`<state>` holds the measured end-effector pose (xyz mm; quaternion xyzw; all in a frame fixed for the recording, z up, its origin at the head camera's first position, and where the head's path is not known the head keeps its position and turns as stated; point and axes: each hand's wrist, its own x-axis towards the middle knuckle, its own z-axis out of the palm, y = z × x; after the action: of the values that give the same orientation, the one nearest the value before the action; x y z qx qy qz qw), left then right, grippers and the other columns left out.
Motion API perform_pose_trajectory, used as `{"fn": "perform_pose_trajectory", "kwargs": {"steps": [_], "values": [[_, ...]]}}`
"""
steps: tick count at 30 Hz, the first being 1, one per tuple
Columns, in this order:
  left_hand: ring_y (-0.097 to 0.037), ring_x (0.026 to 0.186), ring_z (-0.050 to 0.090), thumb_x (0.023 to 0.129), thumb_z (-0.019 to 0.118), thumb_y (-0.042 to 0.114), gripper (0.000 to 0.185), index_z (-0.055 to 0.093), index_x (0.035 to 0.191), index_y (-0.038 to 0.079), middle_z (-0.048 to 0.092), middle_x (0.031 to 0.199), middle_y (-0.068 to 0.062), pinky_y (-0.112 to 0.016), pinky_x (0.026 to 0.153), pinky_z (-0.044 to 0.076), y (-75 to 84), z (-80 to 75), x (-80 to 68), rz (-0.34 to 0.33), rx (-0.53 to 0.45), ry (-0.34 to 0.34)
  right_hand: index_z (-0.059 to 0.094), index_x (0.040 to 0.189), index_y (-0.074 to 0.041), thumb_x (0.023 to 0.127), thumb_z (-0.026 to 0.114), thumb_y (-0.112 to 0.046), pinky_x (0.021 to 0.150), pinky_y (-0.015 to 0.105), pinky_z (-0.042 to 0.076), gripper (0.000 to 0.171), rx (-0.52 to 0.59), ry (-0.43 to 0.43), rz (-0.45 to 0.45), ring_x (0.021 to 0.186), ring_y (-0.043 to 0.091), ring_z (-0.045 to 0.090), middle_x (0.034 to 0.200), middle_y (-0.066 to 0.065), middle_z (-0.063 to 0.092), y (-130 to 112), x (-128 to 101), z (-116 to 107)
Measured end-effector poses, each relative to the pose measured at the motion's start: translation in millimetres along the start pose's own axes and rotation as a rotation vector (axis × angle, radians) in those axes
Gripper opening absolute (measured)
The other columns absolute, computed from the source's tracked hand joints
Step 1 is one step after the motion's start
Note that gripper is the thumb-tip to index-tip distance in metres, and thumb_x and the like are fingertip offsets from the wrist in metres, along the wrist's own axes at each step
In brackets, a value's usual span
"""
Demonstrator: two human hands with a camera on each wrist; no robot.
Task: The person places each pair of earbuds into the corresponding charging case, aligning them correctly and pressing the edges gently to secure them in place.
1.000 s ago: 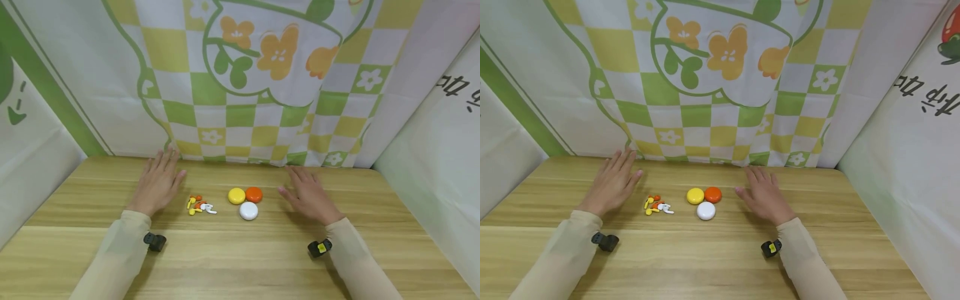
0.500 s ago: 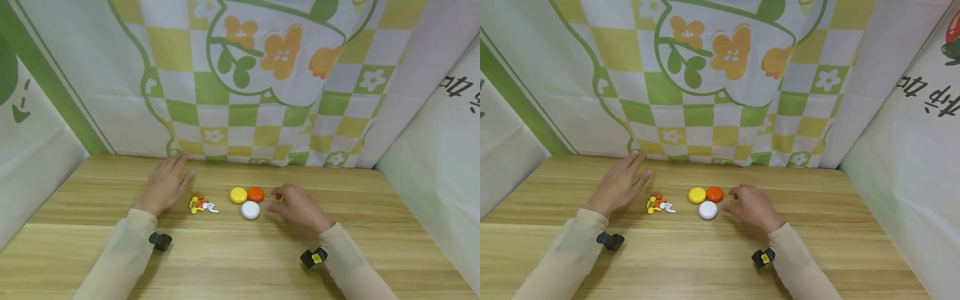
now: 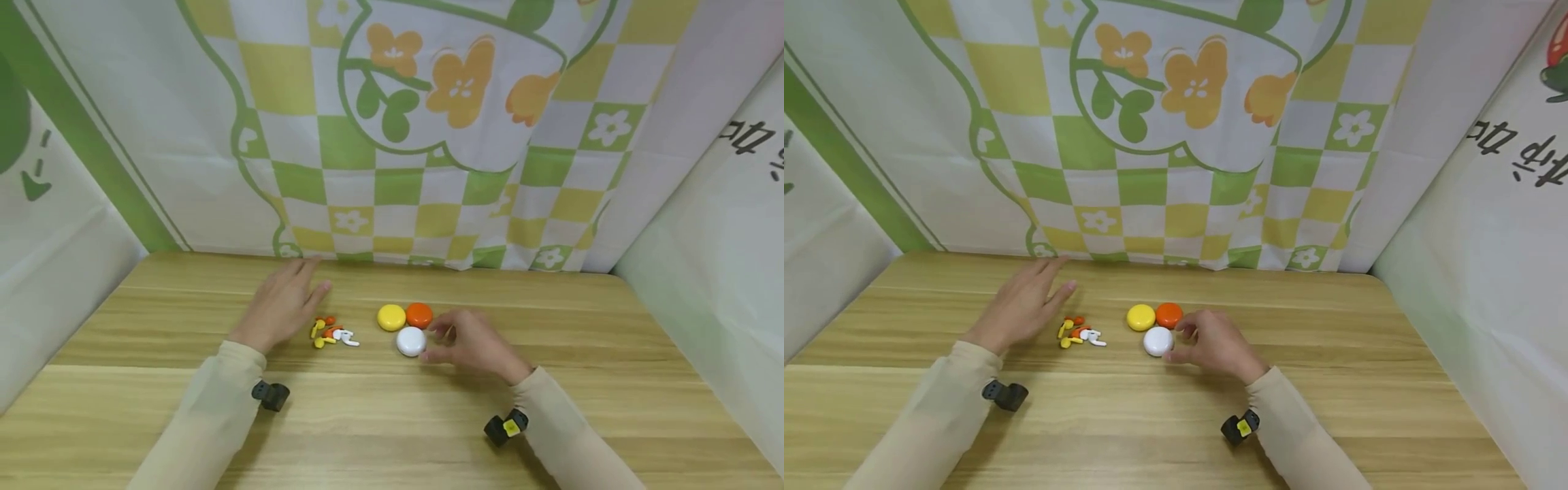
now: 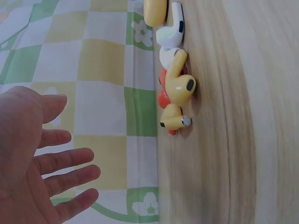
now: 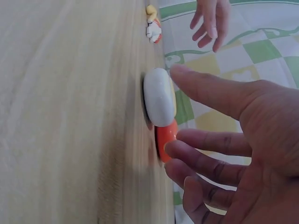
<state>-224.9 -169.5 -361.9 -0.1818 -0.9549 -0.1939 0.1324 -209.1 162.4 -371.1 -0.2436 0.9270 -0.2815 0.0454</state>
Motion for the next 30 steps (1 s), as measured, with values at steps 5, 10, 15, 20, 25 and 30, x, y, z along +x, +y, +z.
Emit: {"fn": "perform_pose_trajectory", "kwargs": {"steps": [5,10,15,20,25,30], "values": [[-0.045,0.136,0.044,0.108,0.05,0.032,0.056,0.039,0.152,-0.001,0.046,0.148,-0.027,-0.061,0.11,0.034,6.9,1.4,1.2,0.008,-0.038,-0.012,0.076,0.102,-0.005,0.076,0.092,-0.032,0.073,0.032,0.053,0.041,-0.013,0.011,0.021,0.078,0.013,0.061,0.09,0.001,0.07,0,1,3],[-0.042,0.128,0.053,0.108,0.051,0.034,0.055,0.047,0.147,-0.003,0.056,0.14,-0.024,-0.059,0.106,0.04,13.8,2.5,0.5,0.017,-0.096,-0.043,0.076,0.099,-0.009,0.075,0.092,-0.034,0.075,0.032,0.053,0.038,-0.024,0.008,0.038,0.078,0.01,0.06,0.091,-0.001,0.071,-2,4,7],[-0.035,0.112,0.064,0.106,0.055,0.034,0.051,0.052,0.142,-0.002,0.065,0.126,-0.02,-0.054,0.094,0.051,20.3,4.1,-0.2,0.021,-0.146,-0.087,0.077,0.095,-0.012,0.073,0.093,-0.035,0.073,0.033,0.05,0.035,-0.018,-0.001,0.071,0.077,0.011,0.057,0.087,-0.003,0.069,-5,8,9],[-0.03,0.107,0.064,0.105,0.057,0.033,0.049,0.054,0.142,0.002,0.066,0.121,-0.016,-0.049,0.09,0.053,27.8,6.5,-0.2,0.025,-0.182,-0.136,0.077,0.094,-0.013,0.071,0.094,-0.038,0.074,0.032,0.049,0.039,-0.025,-0.003,0.123,0.078,0.011,0.057,0.085,-0.006,0.068,-9,12,13],[-0.027,0.106,0.064,0.105,0.058,0.032,0.047,0.055,0.142,0.004,0.066,0.122,-0.013,-0.046,0.09,0.053,36.9,9.5,-0.3,0.035,-0.233,-0.179,0.075,0.083,-0.016,0.069,0.095,-0.041,0.067,0.03,0.042,0.035,-0.069,-0.001,0.134,0.07,0.012,0.052,0.073,-0.008,0.063,-14,17,16],[-0.025,0.105,0.064,0.105,0.059,0.032,0.046,0.056,0.14,0.003,0.067,0.119,-0.012,-0.045,0.088,0.054,42.6,11.8,-1.6,0.052,-0.245,-0.185,0.073,0.077,-0.018,0.069,0.094,-0.043,0.063,0.029,0.036,0.033,-0.112,-0.005,0.133,0.066,0.013,0.047,0.066,-0.007,0.057,-18,20,19]]}}
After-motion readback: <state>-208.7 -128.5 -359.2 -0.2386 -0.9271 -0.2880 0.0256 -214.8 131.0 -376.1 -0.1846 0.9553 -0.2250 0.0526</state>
